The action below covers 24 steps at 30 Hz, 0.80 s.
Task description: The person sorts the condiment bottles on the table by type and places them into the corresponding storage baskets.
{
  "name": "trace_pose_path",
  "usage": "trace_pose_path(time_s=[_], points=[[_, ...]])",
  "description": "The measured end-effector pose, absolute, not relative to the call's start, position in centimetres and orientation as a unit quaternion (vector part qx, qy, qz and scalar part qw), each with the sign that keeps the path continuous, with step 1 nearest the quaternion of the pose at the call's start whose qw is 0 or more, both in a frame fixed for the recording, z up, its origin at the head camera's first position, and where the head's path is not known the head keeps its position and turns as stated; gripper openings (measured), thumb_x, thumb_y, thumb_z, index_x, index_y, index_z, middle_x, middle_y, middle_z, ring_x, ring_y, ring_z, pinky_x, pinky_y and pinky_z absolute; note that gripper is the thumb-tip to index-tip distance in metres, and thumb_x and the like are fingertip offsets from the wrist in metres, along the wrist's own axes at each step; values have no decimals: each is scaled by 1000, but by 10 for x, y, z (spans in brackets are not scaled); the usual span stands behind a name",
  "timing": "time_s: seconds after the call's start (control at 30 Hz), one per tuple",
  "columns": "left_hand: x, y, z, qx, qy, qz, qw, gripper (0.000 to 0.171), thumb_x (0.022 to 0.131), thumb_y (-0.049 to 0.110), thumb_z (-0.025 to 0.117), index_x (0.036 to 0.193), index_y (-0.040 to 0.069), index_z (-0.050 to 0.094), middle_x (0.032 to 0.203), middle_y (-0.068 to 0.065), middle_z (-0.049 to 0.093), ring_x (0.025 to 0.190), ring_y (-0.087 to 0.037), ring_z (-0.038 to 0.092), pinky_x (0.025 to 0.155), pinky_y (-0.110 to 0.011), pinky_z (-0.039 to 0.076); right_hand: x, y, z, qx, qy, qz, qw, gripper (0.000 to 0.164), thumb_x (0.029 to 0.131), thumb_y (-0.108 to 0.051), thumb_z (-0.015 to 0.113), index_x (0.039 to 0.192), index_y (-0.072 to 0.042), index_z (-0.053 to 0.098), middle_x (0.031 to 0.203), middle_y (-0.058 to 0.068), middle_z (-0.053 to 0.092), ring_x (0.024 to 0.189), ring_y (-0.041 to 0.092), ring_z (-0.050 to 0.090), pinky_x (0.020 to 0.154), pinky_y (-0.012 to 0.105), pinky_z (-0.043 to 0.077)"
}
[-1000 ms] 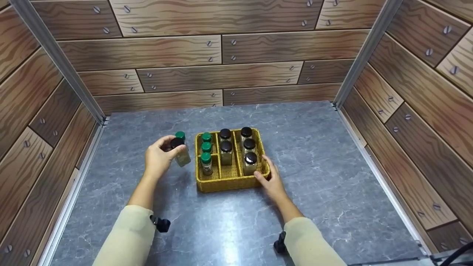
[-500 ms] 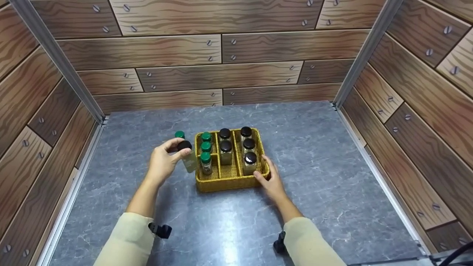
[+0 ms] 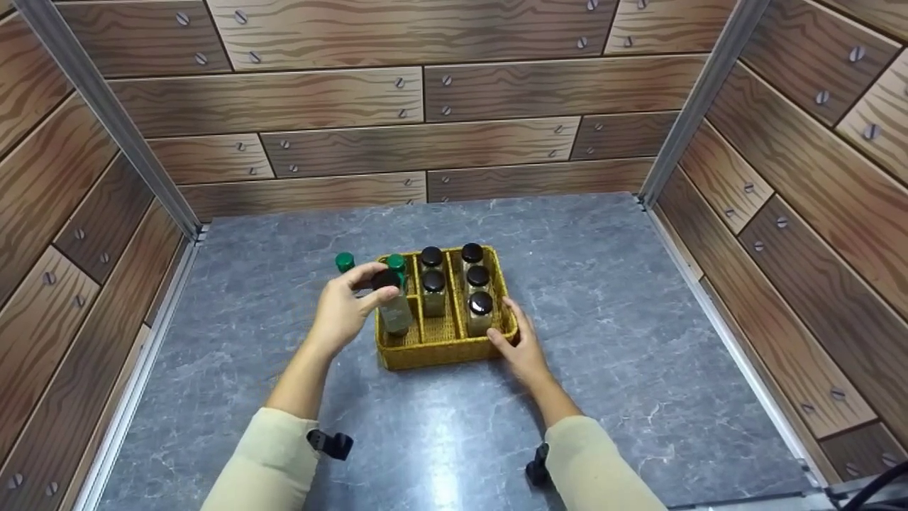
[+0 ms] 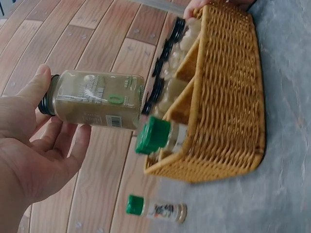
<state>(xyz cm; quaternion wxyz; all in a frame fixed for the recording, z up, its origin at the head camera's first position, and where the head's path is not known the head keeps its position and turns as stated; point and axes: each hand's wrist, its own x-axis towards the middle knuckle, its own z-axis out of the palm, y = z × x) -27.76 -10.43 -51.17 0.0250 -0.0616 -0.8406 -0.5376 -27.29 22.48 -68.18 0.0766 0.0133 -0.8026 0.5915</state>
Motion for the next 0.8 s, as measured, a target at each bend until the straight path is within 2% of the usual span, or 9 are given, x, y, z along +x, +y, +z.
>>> trace_pose_path(time_s=[0.07, 0.4, 0.5, 0.57, 0.7, 0.8], points=[[-278, -96, -513, -71, -839, -538, 26, 51, 90, 31, 86, 136, 13, 74, 130, -14, 77, 125, -30, 71, 106, -47, 58, -272, 225, -682, 10, -805, 588, 76, 72, 99, -25, 77, 163, -20, 46, 169, 27, 38, 156, 52, 38, 128, 74, 25], [-284, -66, -525, -99, -836, -539, 12, 51, 89, 31, 86, 135, 12, 74, 128, -10, 78, 109, -26, 74, 85, -35, 63, -273, 226, -681, 10, -811, 580, 74, 73, 99, -28, 78, 164, -22, 45, 171, 26, 36, 157, 53, 37, 126, 77, 25], [-287, -59, -529, -107, -841, -530, 16, 53, 89, 33, 86, 136, 13, 74, 129, -8, 77, 110, -25, 74, 87, -36, 63, -273, 227, -681, 10, -811, 580, 76, 73, 99, -27, 78, 164, -22, 45, 171, 26, 37, 157, 53, 37, 126, 77, 26], [-290, -55, -532, -112, -843, -526, 18, 52, 89, 33, 87, 135, 13, 74, 130, -10, 76, 115, -26, 72, 92, -40, 62, -273, 227, -681, 11, -810, 582, 76, 73, 98, -27, 78, 164, -22, 45, 170, 26, 38, 156, 52, 39, 125, 76, 27], [-293, -47, -539, -128, -848, -514, 27, 52, 89, 29, 87, 134, 9, 73, 134, -14, 74, 126, -31, 70, 104, -46, 59, -273, 226, -682, 15, -803, 590, 80, 71, 99, -24, 77, 163, -20, 47, 164, 27, 43, 153, 49, 43, 127, 72, 28], [-295, -43, -544, -133, -848, -512, 26, 52, 89, 27, 88, 134, 5, 73, 134, -17, 73, 127, -33, 69, 104, -46, 60, -273, 225, -682, 16, -800, 594, 81, 70, 99, -23, 77, 162, -20, 48, 162, 26, 45, 151, 48, 44, 127, 71, 28]])
